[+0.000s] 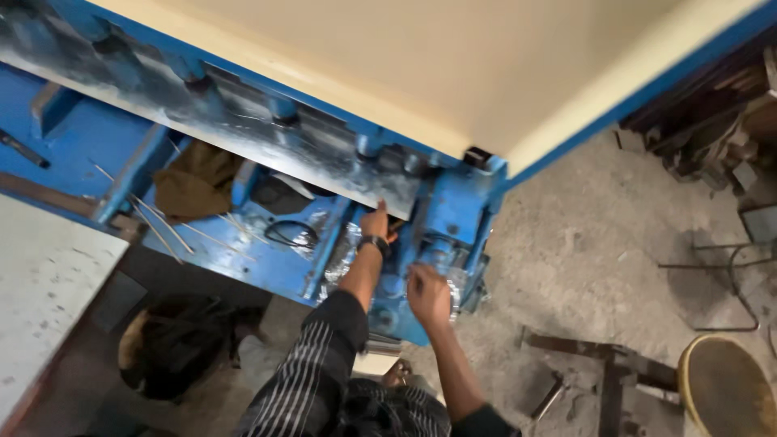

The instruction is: The person repeatedly picks up large rectangular metal sheets and feeds them into a blue industrial bending machine. They use both hands to guide the sheets through the rollers and then remove the processed sheets to place them on a nearby table. The task involves continuous handling of the metal sheets and operating the machine.

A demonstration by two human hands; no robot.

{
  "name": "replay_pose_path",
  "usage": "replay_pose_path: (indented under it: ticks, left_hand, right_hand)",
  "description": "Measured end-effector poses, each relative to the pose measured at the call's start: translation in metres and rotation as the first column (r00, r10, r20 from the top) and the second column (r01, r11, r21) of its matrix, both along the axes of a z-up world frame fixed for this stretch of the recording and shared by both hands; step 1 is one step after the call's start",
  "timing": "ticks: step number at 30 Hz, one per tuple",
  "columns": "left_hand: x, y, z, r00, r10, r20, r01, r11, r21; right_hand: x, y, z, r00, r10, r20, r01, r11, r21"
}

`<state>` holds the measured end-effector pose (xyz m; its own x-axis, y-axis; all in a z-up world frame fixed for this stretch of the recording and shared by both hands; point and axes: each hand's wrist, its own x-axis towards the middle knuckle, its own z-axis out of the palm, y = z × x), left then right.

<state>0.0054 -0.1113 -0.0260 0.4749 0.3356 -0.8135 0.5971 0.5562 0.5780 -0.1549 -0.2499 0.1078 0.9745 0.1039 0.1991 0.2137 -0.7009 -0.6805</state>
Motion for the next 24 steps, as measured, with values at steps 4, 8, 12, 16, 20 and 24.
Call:
replay_pose_path:
  ticks: [4,8,12,16,20,24]
  left_hand:
    - [0.017,-0.021,-0.005,0.991,0.099,0.088,-0.121,0.946,0.301]
    - [0.017,-0.036,0.005,0.997,-0.027,-0.078,0.07,0.784,0.617]
    - [0.018,-0.032,0.012,0.989,0.009,0.149,-0.082,0.868,0.49]
    - [-0.011,-0.037,0.029,0.949,0.19,0.251,-0.256,0.931,0.262]
    - [-0.073,-0.02,0.045,0.926,0.19,0.325,-0.273,0.934,0.23]
    - [-0.15,-0.005,0.065,0.842,0.242,0.483,-0.34,0.932,0.124]
  right_hand:
    - [-0.071,-0.098,-0.008,0.992,0.003,-0.124,0.001,0.999,0.036]
    - [-0.115,-0.172,-0.023,0.943,0.022,-0.332,0.038,0.984,0.175]
    - [-0.13,-0.213,-0.038,0.901,0.031,-0.433,0.056,0.981,0.186]
    - [-0.127,-0.236,-0.046,0.899,0.069,-0.433,0.02,0.98,0.196]
    - [-0.109,-0.227,-0.049,0.879,0.29,-0.377,-0.073,0.866,0.495]
    - [-0.085,-0.183,-0.033,0.728,0.339,-0.596,0.002,0.868,0.496]
